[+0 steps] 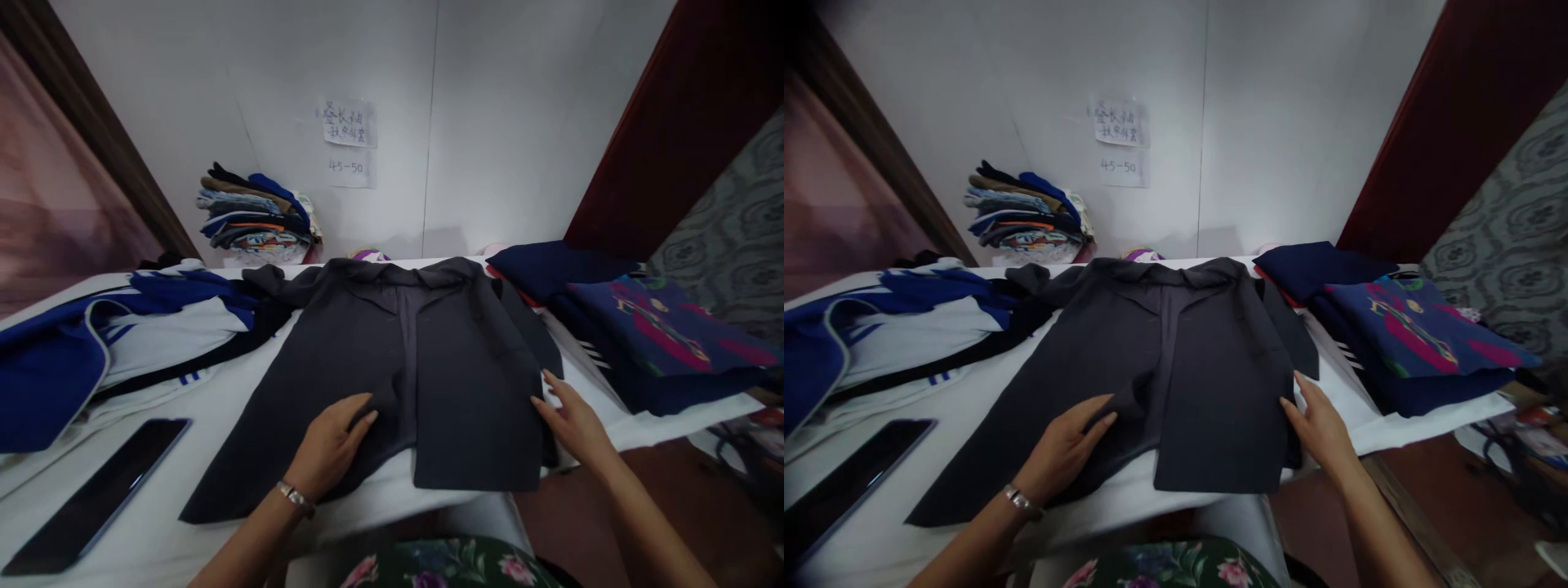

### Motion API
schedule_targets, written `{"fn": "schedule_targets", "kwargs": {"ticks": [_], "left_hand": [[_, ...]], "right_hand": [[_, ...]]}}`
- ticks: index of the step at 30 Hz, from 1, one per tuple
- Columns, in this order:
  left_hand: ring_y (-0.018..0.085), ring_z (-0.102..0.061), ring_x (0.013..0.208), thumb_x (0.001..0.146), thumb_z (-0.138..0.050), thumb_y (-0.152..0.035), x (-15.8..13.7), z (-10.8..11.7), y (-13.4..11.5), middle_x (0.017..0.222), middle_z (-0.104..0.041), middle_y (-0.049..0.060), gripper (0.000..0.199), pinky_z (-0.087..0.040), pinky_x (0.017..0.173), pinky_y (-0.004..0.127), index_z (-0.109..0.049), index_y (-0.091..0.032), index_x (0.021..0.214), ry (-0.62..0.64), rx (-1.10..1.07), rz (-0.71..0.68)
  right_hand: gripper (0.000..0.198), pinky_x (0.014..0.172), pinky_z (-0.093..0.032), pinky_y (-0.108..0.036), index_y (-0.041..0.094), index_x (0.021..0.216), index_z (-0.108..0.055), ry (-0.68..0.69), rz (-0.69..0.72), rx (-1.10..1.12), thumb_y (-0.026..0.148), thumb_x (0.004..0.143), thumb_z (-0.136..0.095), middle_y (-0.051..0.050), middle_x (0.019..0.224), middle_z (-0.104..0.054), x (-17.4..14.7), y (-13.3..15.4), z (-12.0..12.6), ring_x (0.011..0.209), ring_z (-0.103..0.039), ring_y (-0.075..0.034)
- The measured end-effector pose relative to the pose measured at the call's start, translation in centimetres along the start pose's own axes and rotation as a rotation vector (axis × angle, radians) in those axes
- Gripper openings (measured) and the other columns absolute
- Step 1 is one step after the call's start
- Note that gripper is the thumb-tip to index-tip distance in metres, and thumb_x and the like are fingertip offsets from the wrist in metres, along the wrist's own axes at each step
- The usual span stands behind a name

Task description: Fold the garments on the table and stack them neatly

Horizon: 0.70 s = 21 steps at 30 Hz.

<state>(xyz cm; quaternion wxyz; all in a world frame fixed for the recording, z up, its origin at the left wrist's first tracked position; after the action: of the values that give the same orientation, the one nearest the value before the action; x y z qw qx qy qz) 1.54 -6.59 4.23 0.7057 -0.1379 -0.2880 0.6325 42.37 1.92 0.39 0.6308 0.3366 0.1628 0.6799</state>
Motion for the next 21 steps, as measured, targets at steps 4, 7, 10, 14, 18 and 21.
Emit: {"fn": "schedule_targets", "kwargs": {"ticks": [4,7,10,14,18,21], "left_hand": [[0.025,-0.054,0.12,0.087,-0.051,-0.042,-1.1,-4.5,-3.4,0.128,-0.062,0.008,0.039,-0.042,0.103,0.046,-0.062,-0.024,0.119,0.225,0.167,-0.17],[0.028,-0.048,0.126,0.083,-0.058,-0.045,-2.3,-6.3,-4.6,0.134,-0.056,0.01,0.047,-0.038,0.106,0.05,-0.059,-0.023,0.124,0.344,0.159,-0.206],[0.02,-0.055,0.12,0.087,-0.052,-0.045,-2.1,-4.3,-4.0,0.127,-0.062,0.006,0.039,-0.042,0.103,0.039,-0.062,-0.025,0.119,0.274,0.033,-0.182],[0.02,-0.056,0.118,0.088,-0.049,-0.043,-0.5,2.9,1.7,0.124,-0.064,0.007,0.036,-0.041,0.103,0.037,-0.064,-0.021,0.113,-0.041,0.138,0.035],[0.027,-0.048,0.126,0.087,-0.048,-0.038,-0.7,8.5,9.1,0.135,-0.054,0.016,0.042,-0.036,0.106,0.042,-0.06,-0.013,0.119,-0.157,0.412,0.38],[0.031,-0.049,0.124,0.087,-0.045,-0.038,-2.0,9.6,13.6,0.136,-0.051,0.02,0.048,-0.036,0.104,0.045,-0.053,-0.011,0.127,-0.119,0.356,0.629]], "right_hand": [[0.049,0.104,-0.041,-0.046,0.022,0.13,-0.053,0.026,0.296,-0.02,0.047,0.088,-0.049,-0.01,0.133,-0.055,-0.4,6.7,-1.0,0.125,-0.049,-0.026],[0.044,0.105,-0.041,-0.042,0.025,0.13,-0.054,0.285,0.416,0.032,0.043,0.091,-0.048,-0.007,0.132,-0.056,-1.1,11.1,-4.9,0.123,-0.051,-0.022],[0.043,0.108,-0.039,-0.043,0.027,0.132,-0.053,0.505,0.536,0.045,0.042,0.092,-0.048,-0.005,0.136,-0.054,-2.1,14.7,-8.1,0.126,-0.048,-0.021],[0.043,0.109,-0.036,-0.046,0.03,0.132,-0.054,0.691,0.637,0.092,0.042,0.091,-0.05,-0.004,0.137,-0.052,-2.5,18.1,-10.9,0.128,-0.046,-0.022],[0.043,0.112,-0.03,-0.049,0.034,0.129,-0.056,0.79,0.69,0.182,0.04,0.087,-0.056,-0.001,0.139,-0.05,-1.7,20.9,-13.3,0.13,-0.043,-0.025],[0.046,0.113,-0.026,-0.049,0.032,0.131,-0.054,0.807,0.75,0.135,0.041,0.086,-0.056,-0.002,0.144,-0.044,-0.6,22.1,-15.8,0.135,-0.036,-0.026]]}}
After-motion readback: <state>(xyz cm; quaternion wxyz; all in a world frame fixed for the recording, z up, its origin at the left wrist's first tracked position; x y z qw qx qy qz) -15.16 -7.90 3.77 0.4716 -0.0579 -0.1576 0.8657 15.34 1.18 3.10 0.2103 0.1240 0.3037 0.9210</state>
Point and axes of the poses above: each hand's wrist, its own x-axis towards the middle knuckle, its own z-axis out of the back of the hand, y = z × x, the point moved 10 cm from there along x, towards the middle knuckle
